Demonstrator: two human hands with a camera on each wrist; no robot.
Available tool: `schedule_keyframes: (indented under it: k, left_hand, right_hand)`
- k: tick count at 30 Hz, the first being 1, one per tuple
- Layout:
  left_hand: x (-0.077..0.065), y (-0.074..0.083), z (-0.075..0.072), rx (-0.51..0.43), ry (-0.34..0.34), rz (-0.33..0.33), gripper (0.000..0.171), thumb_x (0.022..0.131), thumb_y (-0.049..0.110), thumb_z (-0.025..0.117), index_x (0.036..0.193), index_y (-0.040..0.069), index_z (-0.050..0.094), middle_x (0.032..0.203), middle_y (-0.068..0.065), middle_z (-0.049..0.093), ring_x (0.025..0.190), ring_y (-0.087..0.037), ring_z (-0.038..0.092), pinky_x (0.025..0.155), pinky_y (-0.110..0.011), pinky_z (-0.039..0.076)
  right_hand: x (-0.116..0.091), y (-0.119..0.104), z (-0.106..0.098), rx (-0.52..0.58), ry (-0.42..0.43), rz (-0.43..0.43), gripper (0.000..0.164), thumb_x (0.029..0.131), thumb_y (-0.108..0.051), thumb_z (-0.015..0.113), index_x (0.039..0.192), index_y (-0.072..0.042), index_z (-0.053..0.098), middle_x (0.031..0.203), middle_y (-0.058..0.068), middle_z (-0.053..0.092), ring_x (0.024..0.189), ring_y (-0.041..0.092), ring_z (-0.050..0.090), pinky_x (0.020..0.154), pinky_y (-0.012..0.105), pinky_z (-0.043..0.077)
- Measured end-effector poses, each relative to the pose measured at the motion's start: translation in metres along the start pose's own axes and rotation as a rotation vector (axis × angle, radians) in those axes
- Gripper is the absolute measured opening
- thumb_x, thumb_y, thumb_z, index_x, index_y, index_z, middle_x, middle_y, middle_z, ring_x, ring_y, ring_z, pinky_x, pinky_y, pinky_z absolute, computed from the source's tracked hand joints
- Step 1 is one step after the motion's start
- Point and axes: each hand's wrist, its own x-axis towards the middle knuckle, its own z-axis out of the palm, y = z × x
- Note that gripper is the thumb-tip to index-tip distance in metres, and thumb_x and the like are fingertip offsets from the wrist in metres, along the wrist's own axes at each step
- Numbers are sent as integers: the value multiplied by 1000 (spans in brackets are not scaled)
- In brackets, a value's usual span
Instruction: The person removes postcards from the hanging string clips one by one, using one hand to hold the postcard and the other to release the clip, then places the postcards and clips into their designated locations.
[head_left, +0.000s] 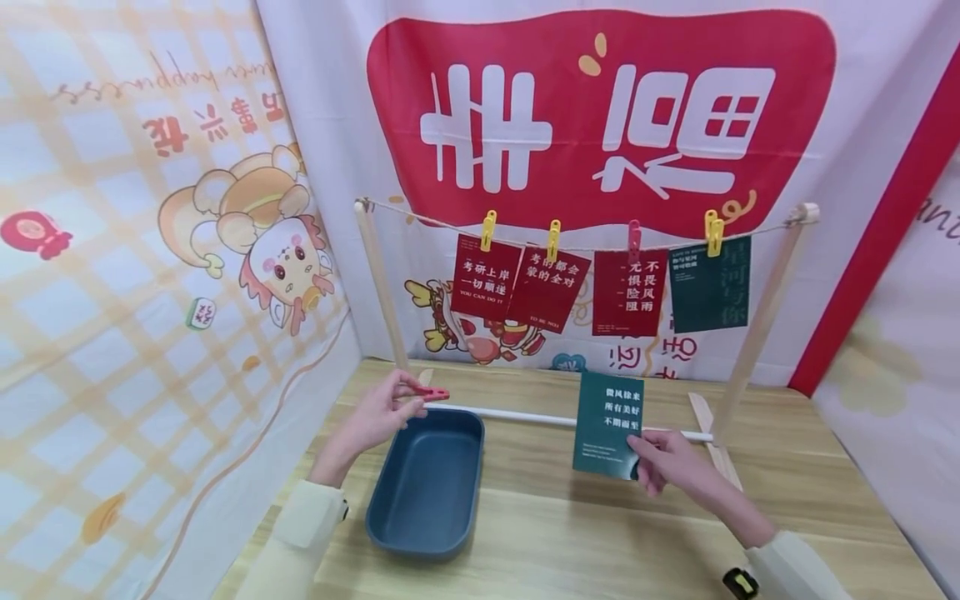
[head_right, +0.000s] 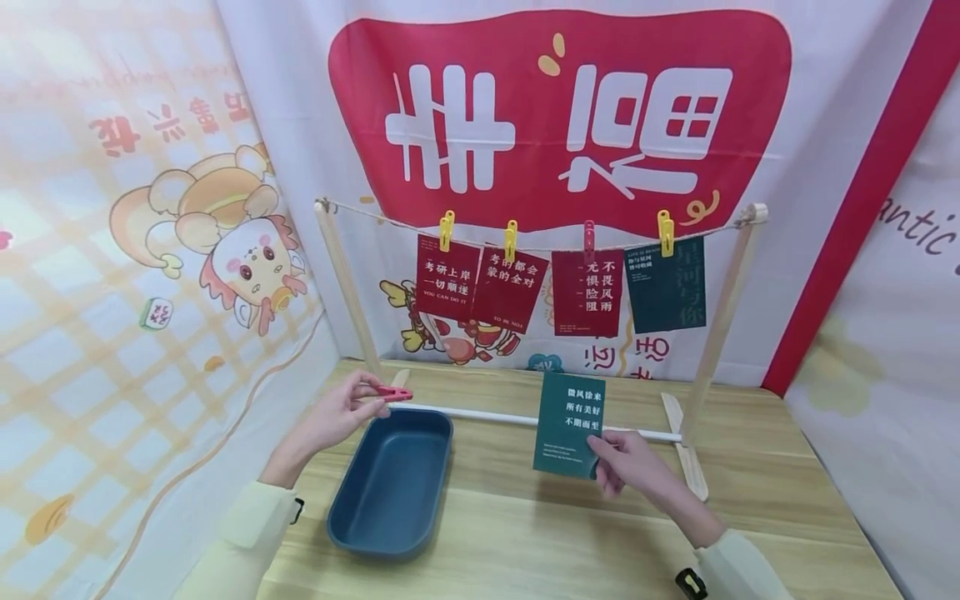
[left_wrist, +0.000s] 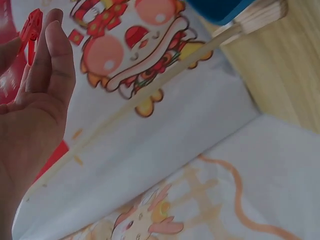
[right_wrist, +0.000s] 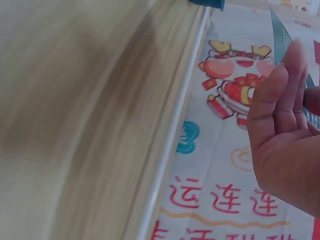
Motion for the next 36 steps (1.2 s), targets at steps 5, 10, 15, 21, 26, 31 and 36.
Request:
schedule_keyframes:
  k: [5, 10, 15, 21, 26, 31, 36]
  left_hand:
    - [8, -19, 20, 137, -53, -34, 22, 95, 14, 64, 112, 9, 52, 113, -20, 69, 85, -19, 72, 68, -35, 55]
    - [16, -31, 39, 311, -92, -36, 19, 91, 15, 69, 104, 13, 55, 102, -12, 72, 78, -15, 63, 66, -30, 50]
    - [19, -40, 52, 384, -143, -20, 18, 89, 15, 69, 100, 10, 55, 90, -6, 70, 74, -13, 59, 64, -28, 48]
    - [24, -54, 66, 520, -184, -35, 20, 88, 17, 70, 98, 12, 54, 78, 1, 58, 65, -12, 52, 59, -26, 42]
    - [29, -60, 77, 590, -225, 5, 20, 84, 18, 69, 96, 11, 54, 74, 1, 57, 63, -14, 51, 56, -29, 41]
    - [30, -62, 81, 640, -258, -21, 21, 83, 18, 69, 96, 12, 54, 71, 0, 55, 61, -16, 51, 54, -30, 40]
    - [28, -70, 79, 669, -273, -86, 20, 86, 17, 69, 98, 13, 53, 72, -1, 54, 61, -17, 51, 55, -30, 40]
  right_hand:
    - [-7, 19, -1, 6, 16, 71, 43, 101, -41, 51, 98, 1, 58, 64, 7, 65, 51, 16, 62, 51, 31, 53]
    - [-11, 41, 1, 30, 23, 97, 42, 101, -41, 52, 94, 1, 57, 60, 3, 64, 48, 13, 59, 49, 29, 53]
    - [-15, 60, 0, 24, -10, 117, 41, 101, -39, 52, 94, 1, 58, 57, 1, 62, 45, 11, 58, 46, 26, 50]
    - [-24, 76, -6, -15, -58, 121, 40, 101, -39, 51, 92, -1, 58, 57, 1, 63, 44, 9, 60, 44, 23, 48]
    - [-37, 84, -16, -12, -124, 136, 38, 103, -35, 48, 91, 0, 56, 58, 0, 63, 43, 7, 59, 44, 21, 47]
    - [-40, 92, -22, 4, -157, 154, 38, 104, -34, 47, 93, 2, 54, 58, -2, 62, 44, 5, 59, 45, 20, 47]
    - [-37, 98, -23, -20, -156, 152, 35, 103, -31, 48, 91, 1, 54, 57, -2, 61, 42, 4, 58, 42, 19, 45]
